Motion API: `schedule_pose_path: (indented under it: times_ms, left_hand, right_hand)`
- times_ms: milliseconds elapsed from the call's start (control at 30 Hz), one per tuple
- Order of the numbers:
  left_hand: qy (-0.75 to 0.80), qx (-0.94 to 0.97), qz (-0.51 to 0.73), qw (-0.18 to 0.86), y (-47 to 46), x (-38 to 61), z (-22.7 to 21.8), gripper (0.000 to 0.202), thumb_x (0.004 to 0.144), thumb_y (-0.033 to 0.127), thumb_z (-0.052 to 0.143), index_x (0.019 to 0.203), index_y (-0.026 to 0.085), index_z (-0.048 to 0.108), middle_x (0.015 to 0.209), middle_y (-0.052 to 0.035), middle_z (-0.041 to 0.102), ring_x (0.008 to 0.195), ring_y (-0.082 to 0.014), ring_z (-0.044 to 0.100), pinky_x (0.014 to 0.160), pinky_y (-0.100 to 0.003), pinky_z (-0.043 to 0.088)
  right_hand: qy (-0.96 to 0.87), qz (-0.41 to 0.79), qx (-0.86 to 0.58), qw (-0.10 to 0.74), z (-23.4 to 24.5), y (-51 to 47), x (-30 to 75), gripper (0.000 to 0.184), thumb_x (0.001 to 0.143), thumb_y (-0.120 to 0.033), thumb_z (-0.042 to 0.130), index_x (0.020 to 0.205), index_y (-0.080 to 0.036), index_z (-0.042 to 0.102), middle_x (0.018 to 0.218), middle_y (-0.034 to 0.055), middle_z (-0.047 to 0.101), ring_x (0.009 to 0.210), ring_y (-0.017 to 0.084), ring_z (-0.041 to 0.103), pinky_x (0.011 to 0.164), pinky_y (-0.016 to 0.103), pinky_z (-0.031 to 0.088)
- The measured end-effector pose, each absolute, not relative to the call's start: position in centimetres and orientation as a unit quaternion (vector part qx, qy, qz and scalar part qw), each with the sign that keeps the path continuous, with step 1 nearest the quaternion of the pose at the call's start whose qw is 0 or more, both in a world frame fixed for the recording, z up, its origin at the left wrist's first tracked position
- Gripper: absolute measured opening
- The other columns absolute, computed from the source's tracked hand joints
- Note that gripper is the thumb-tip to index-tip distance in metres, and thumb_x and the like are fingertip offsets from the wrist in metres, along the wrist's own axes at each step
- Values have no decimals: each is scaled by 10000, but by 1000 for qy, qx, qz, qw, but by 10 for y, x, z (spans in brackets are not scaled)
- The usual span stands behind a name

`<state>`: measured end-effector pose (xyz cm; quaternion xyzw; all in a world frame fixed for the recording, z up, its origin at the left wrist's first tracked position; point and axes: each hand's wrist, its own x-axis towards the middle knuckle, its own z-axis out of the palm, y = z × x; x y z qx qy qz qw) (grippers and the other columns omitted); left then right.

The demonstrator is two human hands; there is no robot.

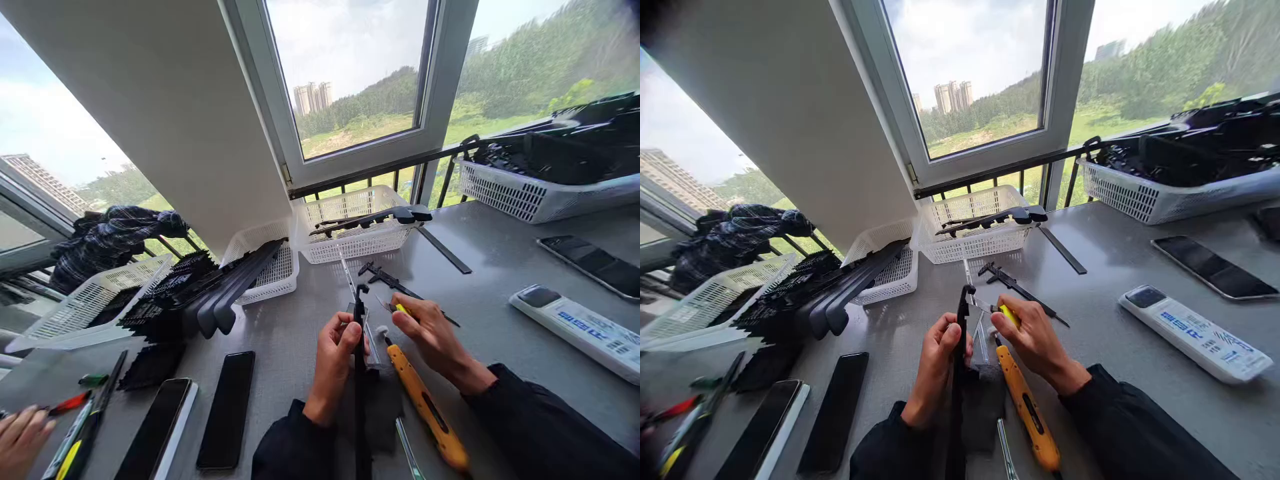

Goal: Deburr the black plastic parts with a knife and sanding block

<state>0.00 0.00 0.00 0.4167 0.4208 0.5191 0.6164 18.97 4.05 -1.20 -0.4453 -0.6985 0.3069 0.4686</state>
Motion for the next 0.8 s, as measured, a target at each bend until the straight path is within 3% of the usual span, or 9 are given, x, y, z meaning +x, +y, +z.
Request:
schedule_pose_path:
  times_ms: [300,800]
  left_hand:
    - [433,445,509,596,-1,4,9,593,754,693,866,865,195,565,606,33,627,539,-97,513,570,-212,409]
    - [412,441,521,603,-2,7,13,561,753,653,886,815,202,558,626,36,622,538,-97,524,564,-210,440]
  right_hand:
    - [-698,336,-425,468,-14,36,193,651,1002,-821,359,680,-260,288,634,-51,309,568,138,298,557,310,226]
    - [-679,391,-413,465,-20,38,193,628,1013,-774,386,656,-264,302,626,-50,299,558,133,264,517,307,214]
